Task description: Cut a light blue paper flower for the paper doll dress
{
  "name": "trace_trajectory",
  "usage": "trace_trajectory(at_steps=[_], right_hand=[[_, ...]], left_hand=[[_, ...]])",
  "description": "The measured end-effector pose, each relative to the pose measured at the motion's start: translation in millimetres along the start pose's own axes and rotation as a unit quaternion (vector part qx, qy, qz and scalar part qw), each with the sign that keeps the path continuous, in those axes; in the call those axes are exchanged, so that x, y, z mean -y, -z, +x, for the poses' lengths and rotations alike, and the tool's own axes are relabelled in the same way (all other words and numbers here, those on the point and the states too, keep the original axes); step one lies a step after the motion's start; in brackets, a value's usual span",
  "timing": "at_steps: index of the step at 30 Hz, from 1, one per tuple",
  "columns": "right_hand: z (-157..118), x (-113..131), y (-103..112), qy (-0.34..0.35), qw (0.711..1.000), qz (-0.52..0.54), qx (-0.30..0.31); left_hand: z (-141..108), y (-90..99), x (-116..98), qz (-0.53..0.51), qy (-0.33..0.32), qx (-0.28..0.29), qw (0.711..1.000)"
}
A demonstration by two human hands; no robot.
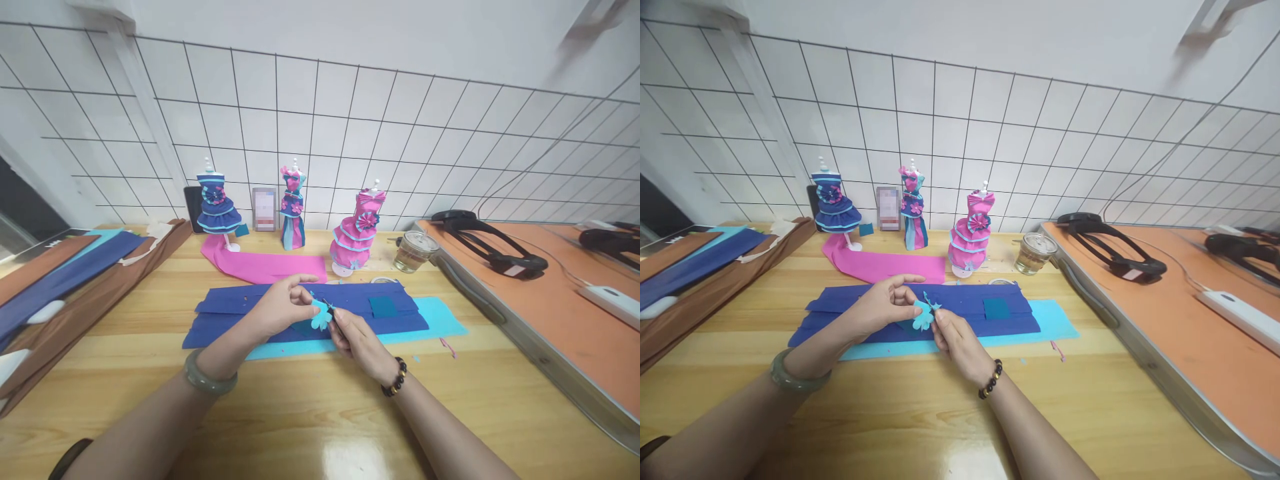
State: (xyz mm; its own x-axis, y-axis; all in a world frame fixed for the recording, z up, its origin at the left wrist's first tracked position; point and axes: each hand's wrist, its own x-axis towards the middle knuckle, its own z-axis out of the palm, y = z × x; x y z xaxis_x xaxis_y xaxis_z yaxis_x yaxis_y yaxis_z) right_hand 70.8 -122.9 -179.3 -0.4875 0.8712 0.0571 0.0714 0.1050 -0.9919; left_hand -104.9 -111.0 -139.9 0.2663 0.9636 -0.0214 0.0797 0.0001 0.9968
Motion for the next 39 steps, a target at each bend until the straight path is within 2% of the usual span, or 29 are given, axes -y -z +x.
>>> trace_trajectory(at_steps=[39], right_hand=[[0.5, -3.0, 0.6, 0.012, 1.000, -0.008, 0.009]], left_hand=[[-0.8, 0.8, -2.0, -0.003, -0.005, -0.014, 1.000]])
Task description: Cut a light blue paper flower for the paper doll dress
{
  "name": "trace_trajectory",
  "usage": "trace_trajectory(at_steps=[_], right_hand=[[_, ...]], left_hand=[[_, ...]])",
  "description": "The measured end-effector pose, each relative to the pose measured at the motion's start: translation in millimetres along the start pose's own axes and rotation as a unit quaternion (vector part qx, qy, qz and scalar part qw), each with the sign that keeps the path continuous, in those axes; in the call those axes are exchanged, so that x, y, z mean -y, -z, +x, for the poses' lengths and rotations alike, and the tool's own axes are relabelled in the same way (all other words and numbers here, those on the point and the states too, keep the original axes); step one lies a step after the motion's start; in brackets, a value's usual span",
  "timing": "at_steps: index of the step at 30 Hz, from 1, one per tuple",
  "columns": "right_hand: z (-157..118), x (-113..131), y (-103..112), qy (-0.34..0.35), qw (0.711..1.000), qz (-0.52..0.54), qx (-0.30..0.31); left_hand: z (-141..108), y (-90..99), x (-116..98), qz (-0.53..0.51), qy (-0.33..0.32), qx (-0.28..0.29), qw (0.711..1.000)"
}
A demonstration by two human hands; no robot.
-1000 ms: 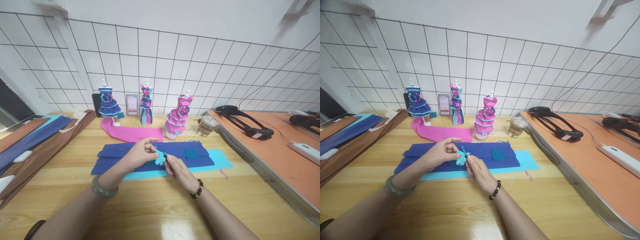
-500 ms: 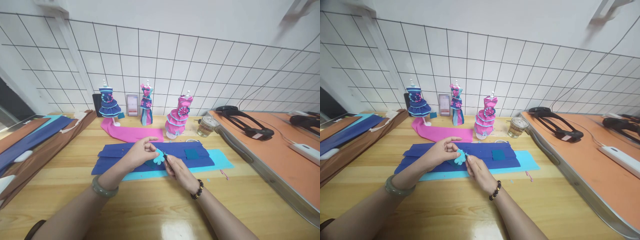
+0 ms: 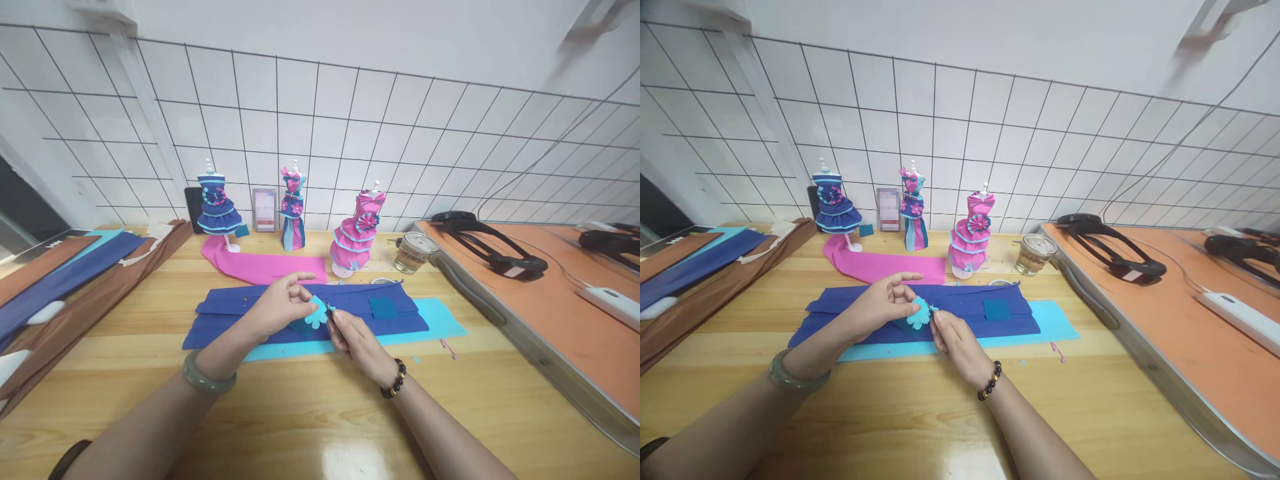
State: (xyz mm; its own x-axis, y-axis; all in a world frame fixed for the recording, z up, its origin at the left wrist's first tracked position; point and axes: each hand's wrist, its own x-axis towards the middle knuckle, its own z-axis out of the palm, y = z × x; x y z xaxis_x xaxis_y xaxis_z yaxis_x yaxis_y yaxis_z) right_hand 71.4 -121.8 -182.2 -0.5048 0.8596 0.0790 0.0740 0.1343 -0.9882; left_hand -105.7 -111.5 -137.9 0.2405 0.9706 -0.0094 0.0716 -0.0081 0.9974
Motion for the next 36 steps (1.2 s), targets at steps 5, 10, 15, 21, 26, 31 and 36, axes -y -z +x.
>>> trace_trajectory(at_steps=[5, 10, 15, 21, 26, 31, 36], right_hand=[[-0.8, -1.3, -0.5, -0.003, 1.000, -0.001, -0.001], [-0.1, -0.8, -0.7, 0.004, 1.000, -0.009, -0.002], [0.3, -2.0, -1.0, 0.006, 1.000, -0.010, -0.003], [-0.1, -4.0, -0.2, 0.006, 1.000, -0.007, -0.002], [0.1, -3.5, -0.5, -0.002, 1.000, 0.028, 0.008], [-0.3, -0.6, -0.1, -0.019, 0.999, 0.039, 0.023], [0.7, 0.5, 2.7, -0.008, 0.998, 0.061, 0.006]], left_hand=[[-0.2, -0.1, -0.8, 0.001, -0.008, 0.002, 1.000], [0.1, 0.0, -2.4, 0.008, -0.016, 0.001, 1.000], [0.1, 0.3, -2.1, 0.011, -0.018, 0.005, 1.000], [0.8, 3.0, 1.1, 0.023, -0.029, 0.011, 0.999], [0.7, 4.3, 0.0, 0.030, -0.030, 0.011, 0.999], [1.6, 10.4, -3.6, 0.031, -0.025, -0.016, 0.999], [1.4, 16.5, -8.6, 0.050, -0.027, -0.042, 0.998]])
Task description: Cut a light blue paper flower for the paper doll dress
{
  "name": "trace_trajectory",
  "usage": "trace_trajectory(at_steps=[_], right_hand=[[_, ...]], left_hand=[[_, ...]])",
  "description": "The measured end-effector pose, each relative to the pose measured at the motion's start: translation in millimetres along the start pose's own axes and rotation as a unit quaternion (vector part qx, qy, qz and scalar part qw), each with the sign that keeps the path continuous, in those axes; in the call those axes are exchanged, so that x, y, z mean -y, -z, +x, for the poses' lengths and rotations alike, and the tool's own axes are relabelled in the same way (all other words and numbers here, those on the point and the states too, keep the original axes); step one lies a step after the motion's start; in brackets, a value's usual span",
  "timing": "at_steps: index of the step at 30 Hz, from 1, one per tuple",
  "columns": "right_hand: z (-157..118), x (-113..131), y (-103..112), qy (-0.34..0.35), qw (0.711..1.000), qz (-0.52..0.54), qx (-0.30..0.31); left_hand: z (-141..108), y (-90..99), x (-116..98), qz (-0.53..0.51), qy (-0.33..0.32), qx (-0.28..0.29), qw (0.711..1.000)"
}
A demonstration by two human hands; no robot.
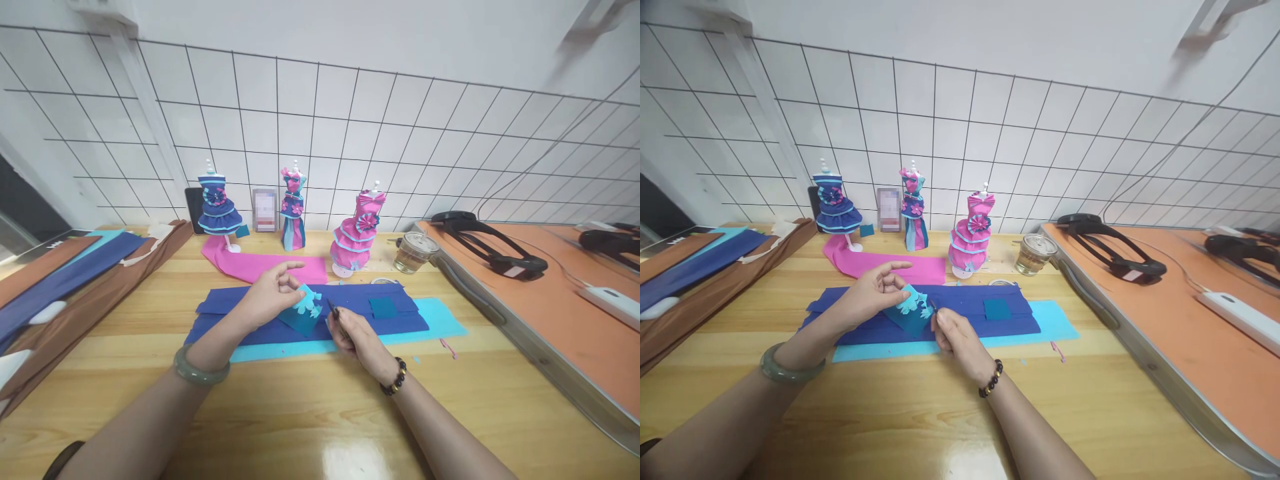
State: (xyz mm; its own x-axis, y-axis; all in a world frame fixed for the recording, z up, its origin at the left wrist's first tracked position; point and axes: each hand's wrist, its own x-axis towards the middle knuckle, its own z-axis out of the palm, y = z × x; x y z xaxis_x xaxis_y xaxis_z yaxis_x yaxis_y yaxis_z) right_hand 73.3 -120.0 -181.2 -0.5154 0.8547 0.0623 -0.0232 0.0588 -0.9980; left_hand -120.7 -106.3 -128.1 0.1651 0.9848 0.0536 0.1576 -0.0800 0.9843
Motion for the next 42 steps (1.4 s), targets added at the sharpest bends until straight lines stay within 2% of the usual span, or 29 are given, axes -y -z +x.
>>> trace_trajectory(at_steps=[4, 6, 8, 10, 13, 16, 21, 27, 30, 36, 38, 42], right_hand=[[1.7, 0.4, 1.4, 0.032, 0.992, -0.051, -0.109], [2.1, 1.2, 1.1, 0.044, 0.985, -0.089, -0.139], [1.9, 2.3, 0.2, 0.033, 0.986, -0.111, -0.118], [1.3, 3.6, -1.3, 0.011, 0.990, -0.124, -0.072], [0.1, 5.7, -4.1, 0.001, 0.991, -0.131, -0.018], [-0.4, 6.9, -5.5, 0.004, 0.992, -0.126, -0.003], [0.8, 4.4, -3.4, -0.001, 0.993, -0.104, -0.059], [3.1, -3.6, 0.3, -0.011, 0.990, -0.056, -0.132], [4.8, -6.4, 0.3, -0.015, 0.988, -0.031, -0.152], [8.2, -7.8, -0.7, -0.023, 0.981, 0.028, -0.189], [8.5, -8.0, -0.9, -0.018, 0.980, 0.022, -0.196], [7.6, -8.4, -2.6, -0.006, 0.979, -0.018, -0.203]], left_hand=[[-3.7, -4.9, 3.4, 0.021, 0.006, 0.079, 0.997], [-6.5, -9.5, 6.2, 0.043, 0.006, 0.130, 0.991], [-9.0, -13.2, 7.4, 0.074, 0.002, 0.161, 0.984], [-10.8, -15.1, 7.0, 0.101, -0.008, 0.174, 0.980], [-11.5, -15.1, 5.7, 0.118, -0.022, 0.177, 0.977], [-9.6, -14.2, 7.3, 0.099, -0.014, 0.184, 0.978], [-4.0, -17.4, 14.6, -0.027, 0.043, 0.153, 0.987], [-3.5, -27.6, 24.2, -0.095, 0.110, 0.145, 0.979], [-3.4, -27.9, 27.0, -0.092, 0.118, 0.150, 0.977], [-1.1, -19.8, 22.9, -0.071, 0.100, 0.196, 0.973], [-1.6, -19.5, 20.7, -0.084, 0.092, 0.186, 0.975], [-3.6, -26.9, 20.8, -0.099, 0.092, 0.126, 0.983]])
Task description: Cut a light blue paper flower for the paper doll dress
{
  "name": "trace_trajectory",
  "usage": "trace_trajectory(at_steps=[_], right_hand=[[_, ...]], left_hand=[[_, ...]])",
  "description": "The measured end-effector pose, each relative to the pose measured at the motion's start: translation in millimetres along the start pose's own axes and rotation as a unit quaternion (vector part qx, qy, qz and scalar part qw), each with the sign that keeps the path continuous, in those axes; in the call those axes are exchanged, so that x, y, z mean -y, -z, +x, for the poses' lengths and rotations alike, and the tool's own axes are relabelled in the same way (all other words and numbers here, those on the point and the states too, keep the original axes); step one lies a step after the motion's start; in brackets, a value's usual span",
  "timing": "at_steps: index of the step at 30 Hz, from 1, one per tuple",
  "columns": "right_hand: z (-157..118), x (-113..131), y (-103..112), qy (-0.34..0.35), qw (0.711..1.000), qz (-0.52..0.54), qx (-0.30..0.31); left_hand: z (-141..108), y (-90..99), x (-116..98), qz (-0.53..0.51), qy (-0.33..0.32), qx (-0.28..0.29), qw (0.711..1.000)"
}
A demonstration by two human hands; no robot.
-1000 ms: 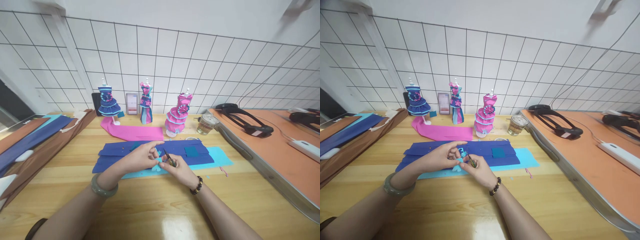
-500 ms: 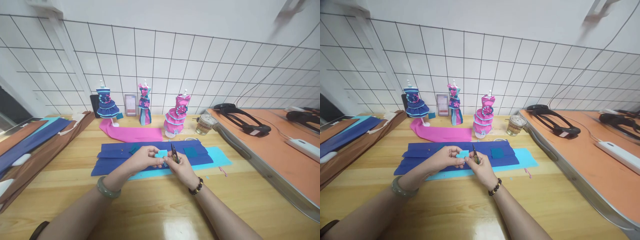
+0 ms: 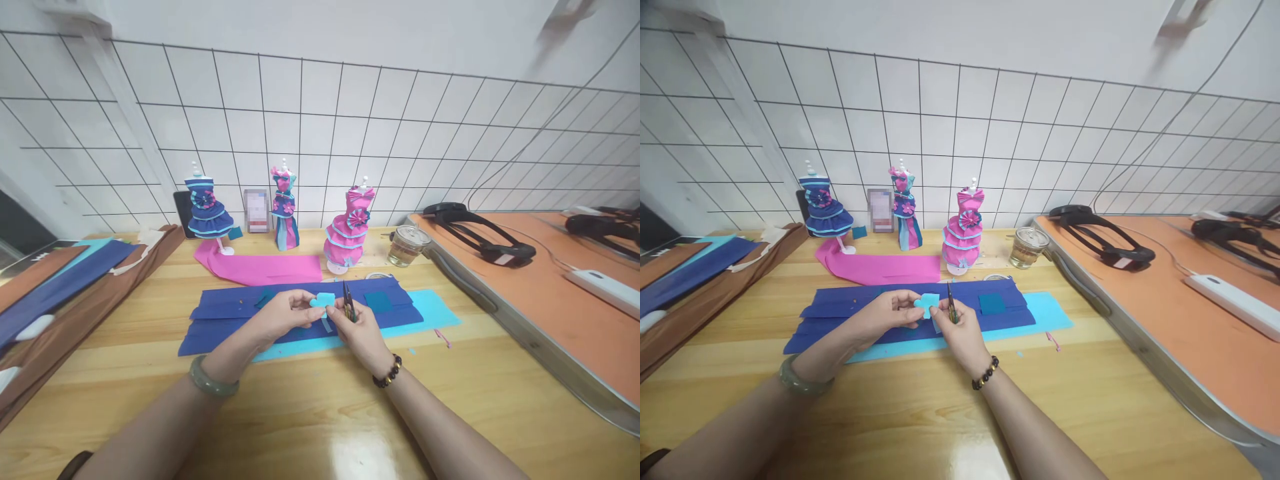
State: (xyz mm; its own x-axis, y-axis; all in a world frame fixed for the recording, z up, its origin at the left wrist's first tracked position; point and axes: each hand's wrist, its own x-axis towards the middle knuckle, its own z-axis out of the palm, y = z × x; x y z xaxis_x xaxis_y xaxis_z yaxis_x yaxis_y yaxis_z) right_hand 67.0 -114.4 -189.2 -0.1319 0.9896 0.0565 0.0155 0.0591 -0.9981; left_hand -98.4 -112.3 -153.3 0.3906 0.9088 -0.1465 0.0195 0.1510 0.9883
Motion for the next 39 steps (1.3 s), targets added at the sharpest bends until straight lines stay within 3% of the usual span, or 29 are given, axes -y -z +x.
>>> trace_trajectory(at_steps=[5, 13, 22, 26, 31, 39], right_hand=[[-2.7, 1.6, -2.0, 0.006, 1.000, -0.015, 0.013], [-3.5, 1.9, -2.3, -0.007, 0.999, 0.009, 0.046], [-5.4, 6.1, -1.0, 0.012, 0.997, 0.070, 0.038], [-9.7, 7.5, -2.8, 0.022, 0.985, 0.128, 0.116], [-12.9, 6.8, -7.2, -0.032, 0.968, 0.126, 0.213], [-11.6, 2.5, -8.6, -0.057, 0.963, 0.158, 0.212]], left_hand=[[4.4, -9.1, 7.9, -0.040, 0.000, -0.053, 0.998], [4.4, -7.5, 5.3, -0.111, 0.005, -0.077, 0.991], [2.7, -5.6, -0.4, -0.144, -0.029, -0.105, 0.984], [2.3, -6.5, -0.8, -0.174, -0.039, -0.128, 0.976], [3.3, -7.9, -0.5, -0.183, -0.059, -0.147, 0.970], [3.8, -12.3, 4.1, -0.132, -0.077, -0.176, 0.972]])
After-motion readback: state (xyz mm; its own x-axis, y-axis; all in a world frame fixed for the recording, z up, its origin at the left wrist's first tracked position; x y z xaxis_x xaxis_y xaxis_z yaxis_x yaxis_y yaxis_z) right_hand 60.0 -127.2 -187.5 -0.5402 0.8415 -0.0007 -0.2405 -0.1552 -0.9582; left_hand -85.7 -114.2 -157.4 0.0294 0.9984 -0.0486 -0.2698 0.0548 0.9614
